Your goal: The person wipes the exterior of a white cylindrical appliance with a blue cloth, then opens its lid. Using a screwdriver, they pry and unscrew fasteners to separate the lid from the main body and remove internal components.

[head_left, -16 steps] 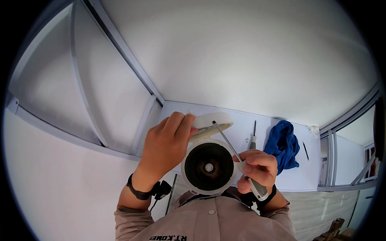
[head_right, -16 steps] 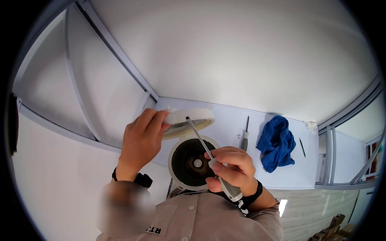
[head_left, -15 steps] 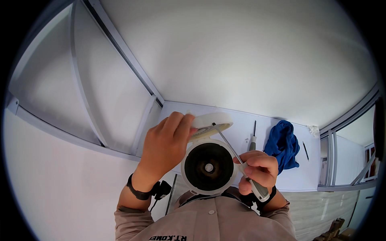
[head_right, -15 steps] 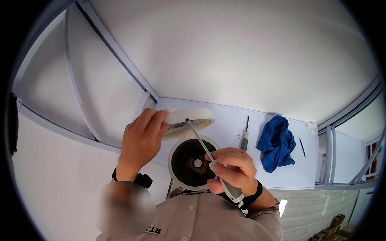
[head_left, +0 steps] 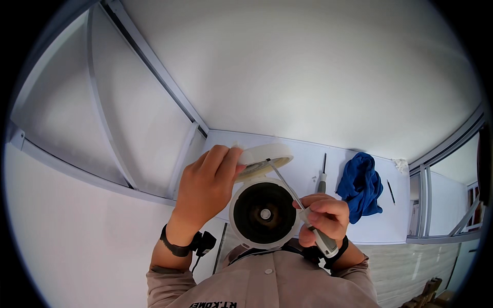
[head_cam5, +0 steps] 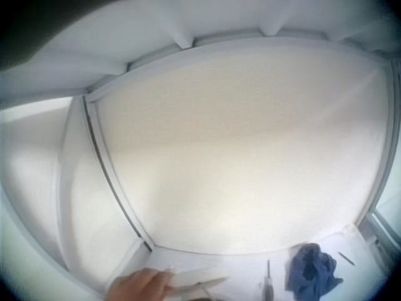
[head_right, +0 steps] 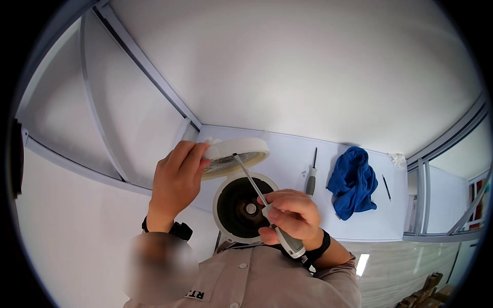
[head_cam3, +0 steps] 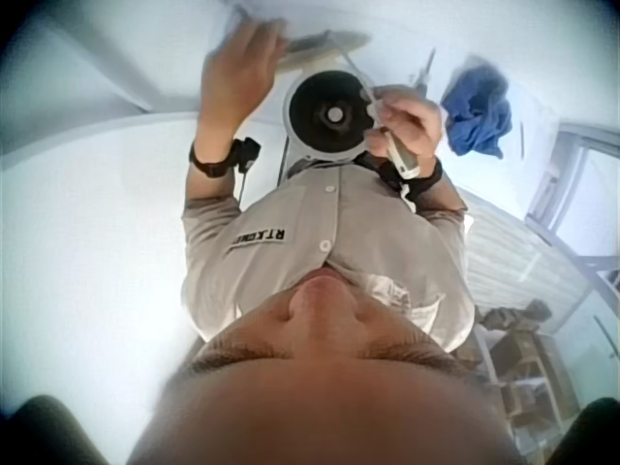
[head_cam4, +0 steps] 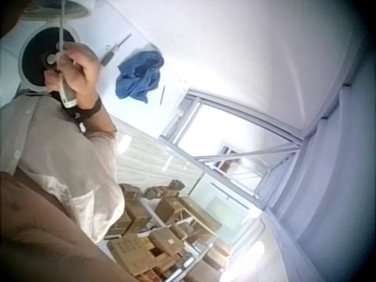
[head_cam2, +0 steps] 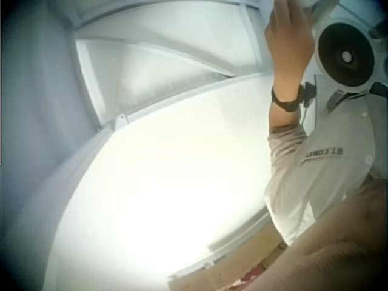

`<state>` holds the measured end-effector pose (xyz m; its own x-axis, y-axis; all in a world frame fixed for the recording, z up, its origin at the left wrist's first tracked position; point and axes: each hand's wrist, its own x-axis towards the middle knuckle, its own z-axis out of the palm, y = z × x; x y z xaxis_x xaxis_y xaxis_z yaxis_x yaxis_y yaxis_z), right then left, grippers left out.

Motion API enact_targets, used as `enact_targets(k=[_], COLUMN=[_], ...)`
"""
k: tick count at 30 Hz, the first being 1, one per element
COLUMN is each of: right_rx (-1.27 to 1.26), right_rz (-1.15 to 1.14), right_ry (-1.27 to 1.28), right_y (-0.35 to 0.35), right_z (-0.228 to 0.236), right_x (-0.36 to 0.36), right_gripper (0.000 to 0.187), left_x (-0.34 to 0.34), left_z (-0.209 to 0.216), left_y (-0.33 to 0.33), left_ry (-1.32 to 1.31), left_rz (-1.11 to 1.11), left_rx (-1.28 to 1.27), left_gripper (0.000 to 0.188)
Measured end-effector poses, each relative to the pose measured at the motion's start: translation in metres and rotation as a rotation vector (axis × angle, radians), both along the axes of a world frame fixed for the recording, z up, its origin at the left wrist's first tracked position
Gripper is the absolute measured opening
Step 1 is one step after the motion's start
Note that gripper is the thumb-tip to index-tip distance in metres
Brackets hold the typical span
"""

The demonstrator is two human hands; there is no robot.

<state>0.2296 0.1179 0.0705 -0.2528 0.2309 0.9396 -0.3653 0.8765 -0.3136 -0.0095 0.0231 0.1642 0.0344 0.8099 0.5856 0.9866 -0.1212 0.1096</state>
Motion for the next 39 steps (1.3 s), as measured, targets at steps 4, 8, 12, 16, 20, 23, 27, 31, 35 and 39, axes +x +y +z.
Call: enact_targets(k=[4, 8, 12, 16, 20, 23, 27, 31, 35, 39], right_rx=[0.125, 0.293, 0.424, 0.421, 0.245, 0.076, -0.239, -0.603, -0.797, -0.901], right_rz=[-0.02, -0.212, -0.375, -0.363, -0.068, 0.1, 0.284, 0.544, 0.622, 0.643], right_ry=[-0.022, -0.015, 0.012, 0.096, 0.085, 0.056, 0.085, 0.246, 0.221, 0.17], right_y=[0.0, -0.009, -0.014, -0.014, 0.003, 0.015, 0.023, 0.029, 0.043, 0.051], right_z=[-0.002, 0.005, 0.021, 0.034, 0.043, 0.063, 0.063, 0.062, 0.074, 0.079], right_x=[-0.001, -0.008, -0.022, -0.04, -0.042, -0.035, -0.033, -0.03, -0.034, -0.037], right_gripper=[0.033, 0.034, 0.031, 0.025, 0.027, 0.026, 0.02, 0.017, 0.029, 0.032], left_x=[0.002, 0.006, 0.008, 0.005, 0.003, 0.009, 0.015, 0.013, 0.01, 0.009], left_z=[0.001, 0.002, 0.002, 0.001, 0.001, -0.002, -0.012, -0.012, -0.018, -0.021], left_y=[0.0, 0.002, 0.002, 0.0, 0.0, 0.002, 0.003, 0.004, 0.001, -0.003], left_ry=[0.024, 0.067, 0.104, 0.14, 0.126, 0.11, 0.091, 0.065, 0.041, -0.005], left_rz=[-0.002, -0.01, -0.008, 0.03, 0.02, -0.004, -0.004, -0.041, -0.063, -0.094], left_rx=[0.0, 0.024, 0.031, 0.005, 0.019, 0.02, -0.011, 0.029, 0.053, 0.067], left_gripper=[0.028, 0.029, 0.028, 0.028, 0.027, 0.029, 0.038, 0.04, 0.042, 0.045])
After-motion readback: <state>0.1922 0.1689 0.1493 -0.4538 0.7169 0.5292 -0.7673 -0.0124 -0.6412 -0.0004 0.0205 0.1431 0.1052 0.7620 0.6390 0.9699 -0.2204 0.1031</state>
